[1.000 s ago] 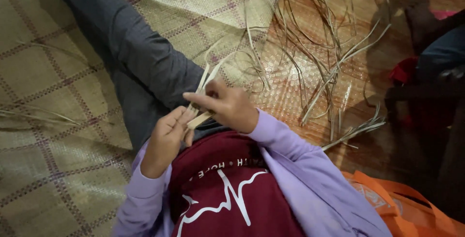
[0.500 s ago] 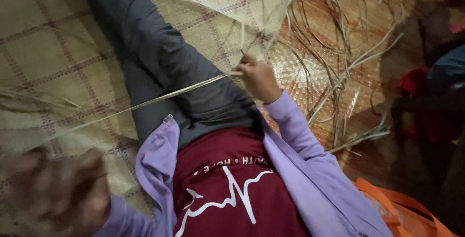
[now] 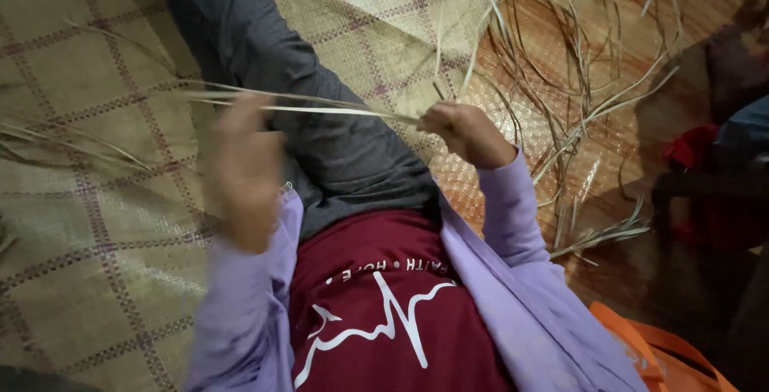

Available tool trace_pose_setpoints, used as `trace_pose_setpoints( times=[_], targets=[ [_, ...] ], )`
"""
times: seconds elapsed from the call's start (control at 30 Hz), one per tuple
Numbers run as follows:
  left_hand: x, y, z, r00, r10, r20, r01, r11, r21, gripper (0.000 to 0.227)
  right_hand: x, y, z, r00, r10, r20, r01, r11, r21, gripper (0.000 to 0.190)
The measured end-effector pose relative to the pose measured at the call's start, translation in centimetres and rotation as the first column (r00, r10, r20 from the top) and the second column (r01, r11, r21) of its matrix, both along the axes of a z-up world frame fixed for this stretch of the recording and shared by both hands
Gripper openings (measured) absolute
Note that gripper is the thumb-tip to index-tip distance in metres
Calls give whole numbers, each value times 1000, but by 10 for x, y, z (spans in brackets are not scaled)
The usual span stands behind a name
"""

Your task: Preparing and stripping natural fibers using a wooden tool to form specific shapes, likely for weaving.

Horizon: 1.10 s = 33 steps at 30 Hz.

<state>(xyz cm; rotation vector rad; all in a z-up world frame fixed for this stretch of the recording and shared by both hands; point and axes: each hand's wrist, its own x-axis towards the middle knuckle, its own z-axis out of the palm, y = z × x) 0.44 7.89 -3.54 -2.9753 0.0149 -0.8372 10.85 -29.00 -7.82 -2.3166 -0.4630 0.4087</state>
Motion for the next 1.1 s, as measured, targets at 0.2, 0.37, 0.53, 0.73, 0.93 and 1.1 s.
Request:
trace_pose_setpoints(
  times=[0.2, 0.37, 0.53, 0.73, 0.93, 1.1],
  targets=[
    [27, -92, 4, 862, -507, -21, 459, 797, -392, 39, -23, 28, 55, 980, 187, 70, -167, 959, -227, 20],
    [32, -94, -22, 842, -530, -100, 465, 807, -366, 15, -32, 20, 46, 930, 296, 218, -213, 918, -335, 12],
    [28, -96, -26, 768, -612, -189, 418, 702, -577, 13, -30, 25, 55, 938, 249, 241, -186, 949, -254, 15],
    [22, -88, 3, 771, -579, -265, 145, 565, -813, 15, -58, 7, 86, 982, -53, 181, -15, 934, 356, 41],
    [18, -83, 28, 769, -588, -251, 38, 433, -901, 10, -69, 36, 86, 994, 50, -92, -44, 997, 67, 39],
    [12, -89, 22, 740, -596, -310, -2, 460, -888, 10, -55, 65, 50, 828, -395, -399, 538, 762, 362, 22]
  ],
)
